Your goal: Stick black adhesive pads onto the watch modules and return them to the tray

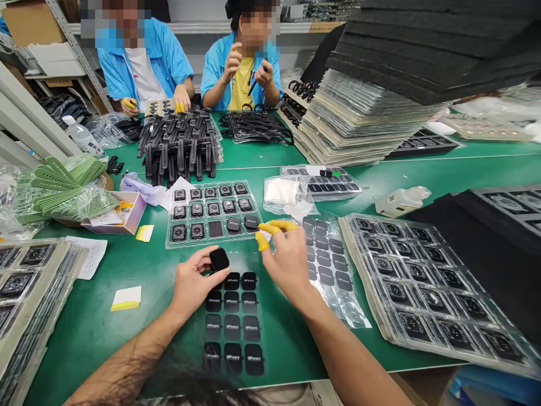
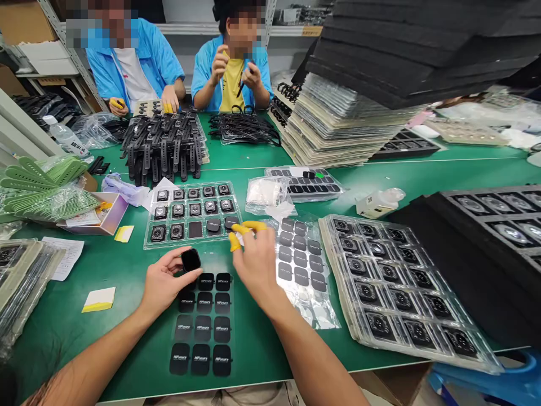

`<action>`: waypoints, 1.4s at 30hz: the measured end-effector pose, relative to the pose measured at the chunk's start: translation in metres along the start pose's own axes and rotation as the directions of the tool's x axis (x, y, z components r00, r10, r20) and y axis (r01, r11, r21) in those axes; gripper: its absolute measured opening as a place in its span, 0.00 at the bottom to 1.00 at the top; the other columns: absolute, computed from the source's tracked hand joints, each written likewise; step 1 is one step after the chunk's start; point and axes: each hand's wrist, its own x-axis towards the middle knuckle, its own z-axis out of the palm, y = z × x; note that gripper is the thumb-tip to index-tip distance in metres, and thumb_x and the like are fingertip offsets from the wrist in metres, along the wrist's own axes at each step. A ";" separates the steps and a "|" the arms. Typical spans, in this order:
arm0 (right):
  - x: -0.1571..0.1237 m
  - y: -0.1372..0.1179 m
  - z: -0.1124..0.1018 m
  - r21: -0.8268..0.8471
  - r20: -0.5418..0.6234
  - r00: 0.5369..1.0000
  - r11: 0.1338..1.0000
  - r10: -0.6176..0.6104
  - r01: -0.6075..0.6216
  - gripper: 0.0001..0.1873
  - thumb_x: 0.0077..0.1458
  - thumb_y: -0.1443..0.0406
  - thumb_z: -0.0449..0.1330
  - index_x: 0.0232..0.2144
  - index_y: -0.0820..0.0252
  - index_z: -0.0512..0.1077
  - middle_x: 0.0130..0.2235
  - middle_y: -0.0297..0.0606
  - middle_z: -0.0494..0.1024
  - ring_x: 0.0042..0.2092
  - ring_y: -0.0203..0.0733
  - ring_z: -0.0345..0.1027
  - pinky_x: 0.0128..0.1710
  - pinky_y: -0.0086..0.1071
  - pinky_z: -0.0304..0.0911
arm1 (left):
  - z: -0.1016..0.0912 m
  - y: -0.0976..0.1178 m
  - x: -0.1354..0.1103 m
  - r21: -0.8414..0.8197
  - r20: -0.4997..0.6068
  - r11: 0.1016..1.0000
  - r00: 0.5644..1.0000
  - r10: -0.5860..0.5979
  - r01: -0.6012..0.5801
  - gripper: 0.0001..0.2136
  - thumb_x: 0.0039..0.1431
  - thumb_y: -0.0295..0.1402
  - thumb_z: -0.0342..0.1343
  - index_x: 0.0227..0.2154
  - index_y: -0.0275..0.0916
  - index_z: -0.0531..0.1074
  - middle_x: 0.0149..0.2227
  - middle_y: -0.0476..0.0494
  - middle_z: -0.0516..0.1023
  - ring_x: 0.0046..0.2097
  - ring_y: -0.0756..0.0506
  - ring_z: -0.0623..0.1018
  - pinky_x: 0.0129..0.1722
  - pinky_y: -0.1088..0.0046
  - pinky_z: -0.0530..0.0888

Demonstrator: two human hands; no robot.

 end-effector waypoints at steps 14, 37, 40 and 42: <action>-0.013 -0.026 0.006 0.430 0.491 0.849 0.793 0.195 -0.431 0.10 0.60 0.64 0.57 0.43 0.55 0.75 0.43 0.38 0.82 0.46 0.46 0.77 0.48 0.43 0.70 | -0.010 -0.010 0.004 0.336 0.023 0.755 0.807 0.590 -0.562 0.22 0.50 0.31 0.70 0.50 0.42 0.76 0.44 0.44 0.85 0.38 0.45 0.85 0.41 0.68 0.85; -0.011 -0.021 0.014 0.539 0.541 0.785 0.593 0.301 -0.598 0.22 0.53 0.53 0.64 0.46 0.59 0.74 0.33 0.35 0.80 0.35 0.40 0.74 0.39 0.35 0.70 | -0.010 0.002 -0.003 0.162 0.258 0.937 0.930 0.262 -0.309 0.22 0.47 0.36 0.72 0.48 0.47 0.80 0.62 0.38 0.72 0.69 0.30 0.63 0.46 0.57 0.84; -0.011 -0.020 0.016 0.536 0.542 0.775 0.577 0.324 -0.616 0.21 0.51 0.54 0.65 0.43 0.59 0.74 0.34 0.37 0.80 0.37 0.41 0.75 0.41 0.36 0.71 | -0.009 0.002 -0.003 0.176 0.256 0.930 0.927 0.274 -0.324 0.21 0.47 0.36 0.72 0.47 0.47 0.80 0.62 0.38 0.73 0.68 0.30 0.65 0.46 0.58 0.84; -0.011 -0.021 0.018 0.568 0.506 0.798 0.569 0.327 -0.594 0.17 0.51 0.54 0.65 0.38 0.59 0.74 0.35 0.38 0.80 0.38 0.41 0.76 0.41 0.36 0.71 | -0.009 0.002 -0.003 0.184 0.246 0.928 0.929 0.277 -0.325 0.20 0.48 0.35 0.71 0.47 0.46 0.80 0.60 0.37 0.74 0.66 0.31 0.67 0.46 0.59 0.84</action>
